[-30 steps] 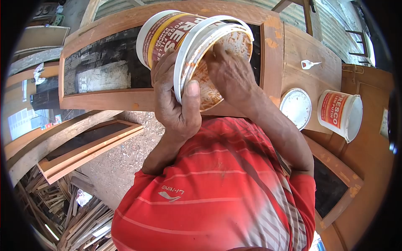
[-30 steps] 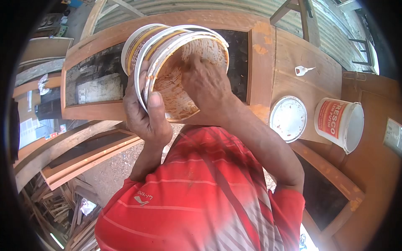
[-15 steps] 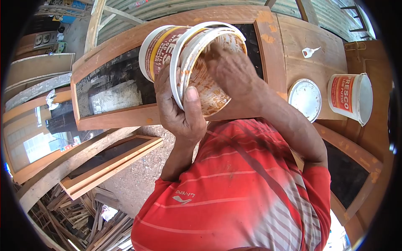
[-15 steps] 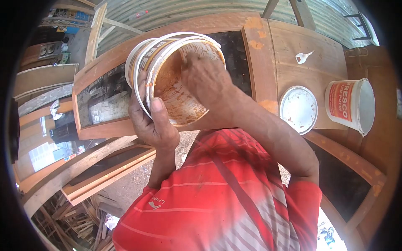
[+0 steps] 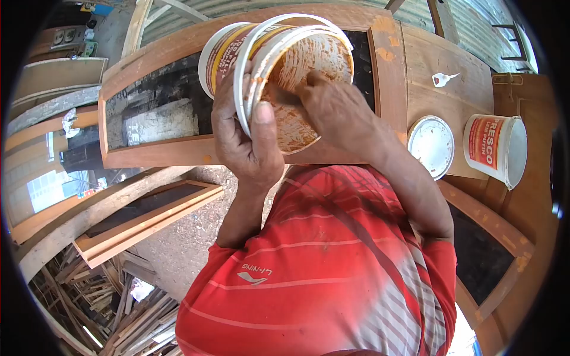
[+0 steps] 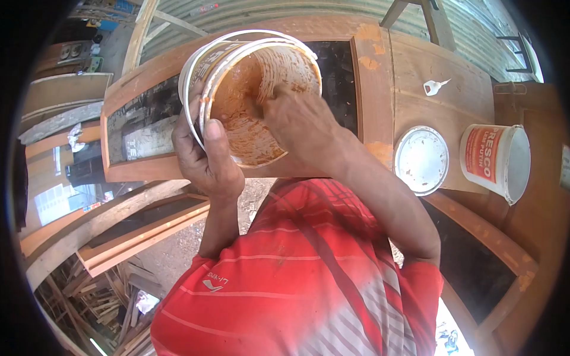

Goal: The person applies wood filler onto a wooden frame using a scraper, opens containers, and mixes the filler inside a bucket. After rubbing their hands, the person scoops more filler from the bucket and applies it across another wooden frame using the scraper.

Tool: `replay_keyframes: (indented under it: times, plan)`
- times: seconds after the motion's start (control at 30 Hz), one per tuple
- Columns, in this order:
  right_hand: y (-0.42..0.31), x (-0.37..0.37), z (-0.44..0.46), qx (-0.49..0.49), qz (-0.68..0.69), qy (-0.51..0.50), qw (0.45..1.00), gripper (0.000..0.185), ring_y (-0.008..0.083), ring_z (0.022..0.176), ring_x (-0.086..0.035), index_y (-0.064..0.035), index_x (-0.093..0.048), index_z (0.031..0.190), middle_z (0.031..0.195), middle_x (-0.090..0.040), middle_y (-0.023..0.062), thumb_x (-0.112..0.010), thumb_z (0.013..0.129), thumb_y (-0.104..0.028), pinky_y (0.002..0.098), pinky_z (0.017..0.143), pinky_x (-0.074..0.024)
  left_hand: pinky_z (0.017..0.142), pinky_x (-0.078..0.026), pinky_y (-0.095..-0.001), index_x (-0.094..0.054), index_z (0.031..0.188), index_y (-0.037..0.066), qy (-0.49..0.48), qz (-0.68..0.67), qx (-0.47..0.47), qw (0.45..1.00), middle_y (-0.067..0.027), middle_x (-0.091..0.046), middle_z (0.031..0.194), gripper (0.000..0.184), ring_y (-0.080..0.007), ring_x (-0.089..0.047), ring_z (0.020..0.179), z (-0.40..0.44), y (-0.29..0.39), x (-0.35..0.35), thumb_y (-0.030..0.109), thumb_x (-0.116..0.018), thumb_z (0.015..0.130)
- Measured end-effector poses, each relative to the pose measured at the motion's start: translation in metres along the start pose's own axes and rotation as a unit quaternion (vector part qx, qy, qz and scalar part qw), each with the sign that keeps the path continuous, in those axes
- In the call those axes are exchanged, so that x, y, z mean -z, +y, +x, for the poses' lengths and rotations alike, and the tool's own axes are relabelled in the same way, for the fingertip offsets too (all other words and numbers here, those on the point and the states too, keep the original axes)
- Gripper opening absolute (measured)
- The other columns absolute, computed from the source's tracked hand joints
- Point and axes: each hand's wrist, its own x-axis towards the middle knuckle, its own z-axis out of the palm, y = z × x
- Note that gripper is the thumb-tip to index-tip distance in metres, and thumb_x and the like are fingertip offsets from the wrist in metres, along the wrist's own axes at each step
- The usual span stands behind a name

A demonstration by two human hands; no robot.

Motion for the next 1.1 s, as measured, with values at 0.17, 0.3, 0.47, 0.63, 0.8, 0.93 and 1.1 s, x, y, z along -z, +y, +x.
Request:
replay_keyframes:
  times: [0.17,0.3,0.47,0.63,0.8,0.93,1.1]
  plan:
    - [-0.009,0.017,-0.03,-0.096,0.011,0.034,0.995,0.013,0.038,0.087,-0.066,-0.0023,-0.063,0.101,0.092,-0.058,0.017,-0.069,0.095,-0.013,0.0474,0.072,-0.0557,0.106,-0.046,-0.0366,-0.058,0.135,-0.008,0.042,-0.003,0.087,0.995,-0.0156,-0.065,0.133,0.039,-0.0192,-0.06,0.12,0.022,0.007,0.012,0.02,-0.058,0.107]
    - [-0.026,0.056,-0.037,-0.131,0.04,0.089,0.987,0.018,0.0386,0.085,-0.068,-0.0001,-0.064,0.107,0.099,-0.062,0.017,-0.07,0.096,-0.013,0.0486,0.069,-0.0544,0.104,-0.047,-0.0347,-0.06,0.132,-0.006,0.048,-0.034,0.07,0.996,-0.0151,-0.065,0.129,0.035,-0.0186,-0.062,0.117,0.037,-0.007,0.018,0.017,-0.059,0.106]
    - [-0.002,0.044,-0.045,-0.139,-0.066,0.086,0.984,0.012,0.036,0.067,-0.066,-0.005,-0.058,0.101,0.087,-0.056,0.0126,-0.068,0.097,-0.011,0.0478,0.06,-0.0549,0.103,-0.048,-0.0336,-0.061,0.132,-0.007,0.017,-0.046,0.087,0.995,-0.013,-0.067,0.126,0.037,-0.0154,-0.061,0.113,0.041,-0.005,0.017,0.02,-0.06,0.106]
    - [0.007,0.082,-0.025,-0.057,-0.204,0.117,0.97,0.016,0.0303,0.071,-0.069,-0.0073,-0.06,0.105,0.089,-0.054,0.0104,-0.067,0.091,-0.007,0.0458,0.063,-0.0567,0.086,-0.049,-0.026,-0.065,0.13,-0.004,0.012,-0.053,0.043,0.998,-0.0075,-0.068,0.111,0.032,-0.0089,-0.059,0.092,0.046,0.0,0.002,0.016,-0.064,0.105]
    - [0.024,0.084,-0.033,0.005,-0.266,0.099,0.959,0.024,0.0277,0.081,-0.069,-0.0046,-0.062,0.112,0.092,-0.057,0.0114,-0.065,0.088,-0.006,0.0411,0.065,-0.058,0.079,-0.051,-0.0288,-0.068,0.124,0.0,0.008,-0.003,0.082,0.997,-0.0059,-0.07,0.103,0.026,-0.0098,-0.061,0.088,0.049,0.003,0.005,0.017,-0.064,0.105]
    - [0.009,0.069,-0.046,-0.036,-0.2,0.034,0.979,0.015,0.0291,0.071,-0.068,-0.0026,-0.06,0.106,0.089,-0.058,0.0122,-0.066,0.093,-0.008,0.0422,0.062,-0.0573,0.074,-0.05,-0.0272,-0.068,0.122,0.0,0.004,-0.004,0.043,0.999,-0.0044,-0.068,0.097,0.026,-0.008,-0.06,0.083,0.049,0.005,-0.009,0.019,-0.065,0.105]
    - [-0.002,0.088,-0.04,-0.056,-0.201,0.095,0.973,0.01,0.0292,0.067,-0.069,-0.0047,-0.059,0.102,0.089,-0.059,0.0099,-0.066,0.095,-0.004,0.0427,0.06,-0.0569,0.078,-0.052,-0.0294,-0.069,0.123,0.0,0.0,0.006,0.091,0.996,-0.0069,-0.071,0.096,0.027,-0.0125,-0.064,0.085,0.053,0.01,-0.008,0.02,-0.066,0.105]
